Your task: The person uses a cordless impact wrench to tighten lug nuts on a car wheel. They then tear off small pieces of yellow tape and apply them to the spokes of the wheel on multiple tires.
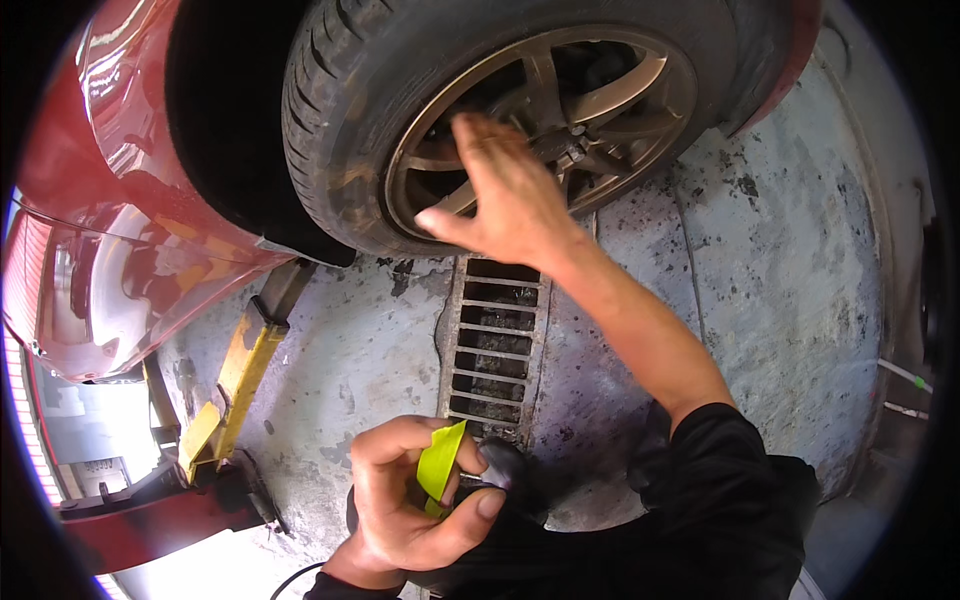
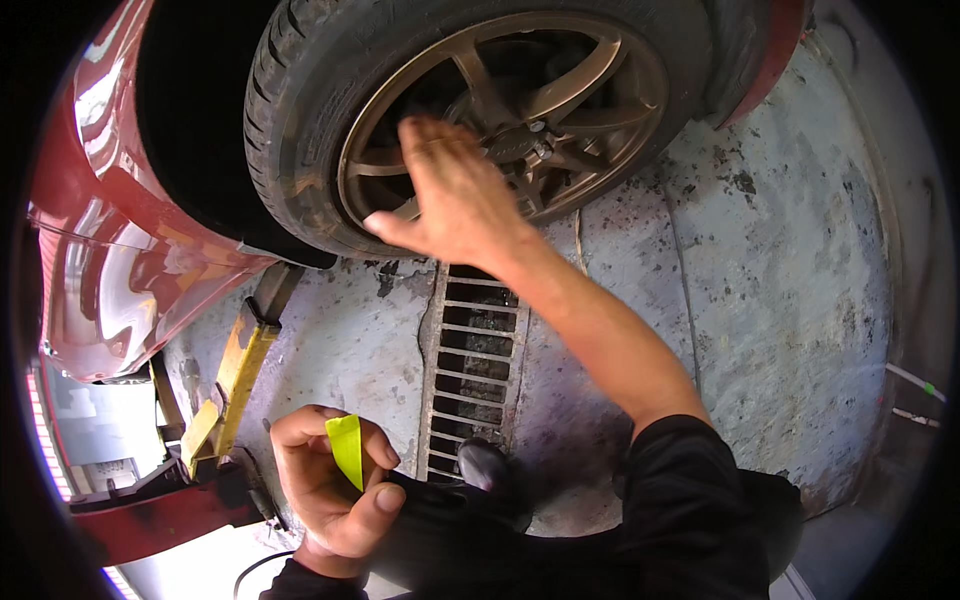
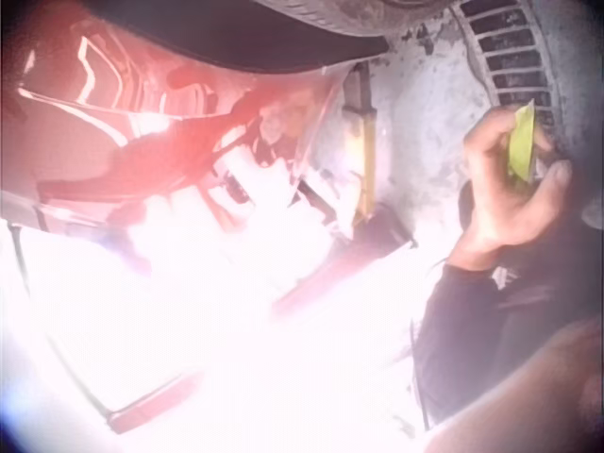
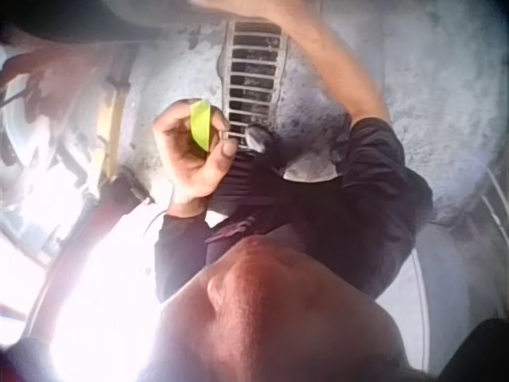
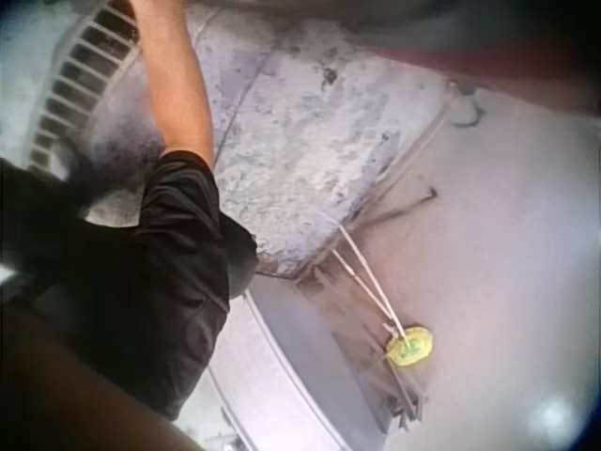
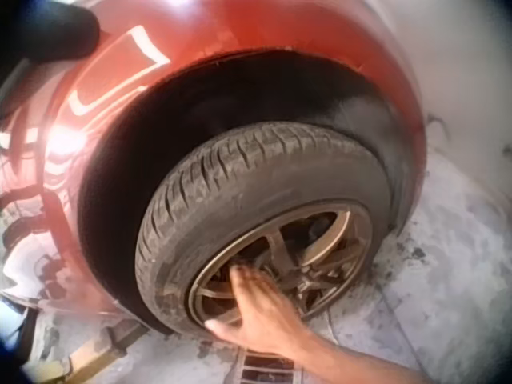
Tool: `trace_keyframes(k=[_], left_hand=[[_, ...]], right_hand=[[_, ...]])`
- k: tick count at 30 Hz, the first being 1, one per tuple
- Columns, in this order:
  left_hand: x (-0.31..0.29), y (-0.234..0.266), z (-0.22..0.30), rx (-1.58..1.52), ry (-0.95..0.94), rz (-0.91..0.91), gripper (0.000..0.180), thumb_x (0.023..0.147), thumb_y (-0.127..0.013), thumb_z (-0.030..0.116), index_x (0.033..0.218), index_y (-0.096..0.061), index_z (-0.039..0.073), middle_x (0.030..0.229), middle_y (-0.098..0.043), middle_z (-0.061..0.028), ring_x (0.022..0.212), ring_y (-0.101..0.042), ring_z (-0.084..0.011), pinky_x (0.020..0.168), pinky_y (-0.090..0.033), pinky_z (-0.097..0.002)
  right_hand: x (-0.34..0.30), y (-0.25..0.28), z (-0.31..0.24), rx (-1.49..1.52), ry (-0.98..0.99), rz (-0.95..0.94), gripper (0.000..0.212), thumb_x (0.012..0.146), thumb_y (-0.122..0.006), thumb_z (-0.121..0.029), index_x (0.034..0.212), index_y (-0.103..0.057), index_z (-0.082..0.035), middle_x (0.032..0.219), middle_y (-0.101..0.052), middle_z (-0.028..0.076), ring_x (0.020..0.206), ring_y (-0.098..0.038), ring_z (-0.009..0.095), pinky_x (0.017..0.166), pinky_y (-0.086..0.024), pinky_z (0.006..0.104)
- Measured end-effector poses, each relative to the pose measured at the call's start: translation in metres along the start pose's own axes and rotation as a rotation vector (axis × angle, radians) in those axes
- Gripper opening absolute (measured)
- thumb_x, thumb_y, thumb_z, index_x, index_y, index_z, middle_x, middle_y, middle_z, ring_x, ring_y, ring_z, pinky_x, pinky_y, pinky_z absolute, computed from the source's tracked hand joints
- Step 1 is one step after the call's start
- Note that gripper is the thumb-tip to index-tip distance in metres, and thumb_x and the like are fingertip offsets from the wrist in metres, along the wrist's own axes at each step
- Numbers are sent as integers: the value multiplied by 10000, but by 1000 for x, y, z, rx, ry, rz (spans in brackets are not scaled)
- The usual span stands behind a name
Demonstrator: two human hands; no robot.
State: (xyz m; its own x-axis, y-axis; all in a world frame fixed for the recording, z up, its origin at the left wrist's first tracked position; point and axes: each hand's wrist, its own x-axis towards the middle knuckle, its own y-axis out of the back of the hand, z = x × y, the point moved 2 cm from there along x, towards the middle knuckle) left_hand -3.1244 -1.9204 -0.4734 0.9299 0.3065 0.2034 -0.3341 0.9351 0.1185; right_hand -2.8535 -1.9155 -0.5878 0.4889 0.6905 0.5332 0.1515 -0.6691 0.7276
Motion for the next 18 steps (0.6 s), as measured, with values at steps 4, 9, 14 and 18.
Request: trace_keyframes(k=[4,9,14,18], left_hand=[[-4,2,4,-78,46,40,652,816,-799,-14,1300,-362,-5,997,-618,-141,681,-512,-77,617,-445,-225],[-6,0,1,-90,108,-28,666,812,-799,-31,1309,-357,-5,1024,-612,-144,781,-589,-118,684,-493,-244],[0,-7,-2,-53,112,33,663,774,-831,49,1265,-387,20,968,-622,-147,705,-517,-102,635,-426,-221],[-5,2,6,-79,85,-37,642,814,-788,-55,1302,-374,-11,1024,-618,-145,821,-622,-139,713,-511,-254]], right_hand=[[2,2,-7,-81,-166,47,1209,846,-532,-825,1460,-341,199,1512,-350,417,1452,-352,494,1230,-274,516],[11,2,-30,5,-122,-23,1227,845,-541,-820,1488,-285,193,1536,-304,419,1478,-294,502,1247,-224,522],[8,8,-5,-61,-150,-73,1204,835,-574,-804,1495,-301,166,1551,-306,394,1485,-305,468,1249,-249,478],[16,6,-27,-48,-175,-123,1193,819,-624,-770,1465,-332,189,1536,-333,393,1469,-328,478,1243,-262,483]])
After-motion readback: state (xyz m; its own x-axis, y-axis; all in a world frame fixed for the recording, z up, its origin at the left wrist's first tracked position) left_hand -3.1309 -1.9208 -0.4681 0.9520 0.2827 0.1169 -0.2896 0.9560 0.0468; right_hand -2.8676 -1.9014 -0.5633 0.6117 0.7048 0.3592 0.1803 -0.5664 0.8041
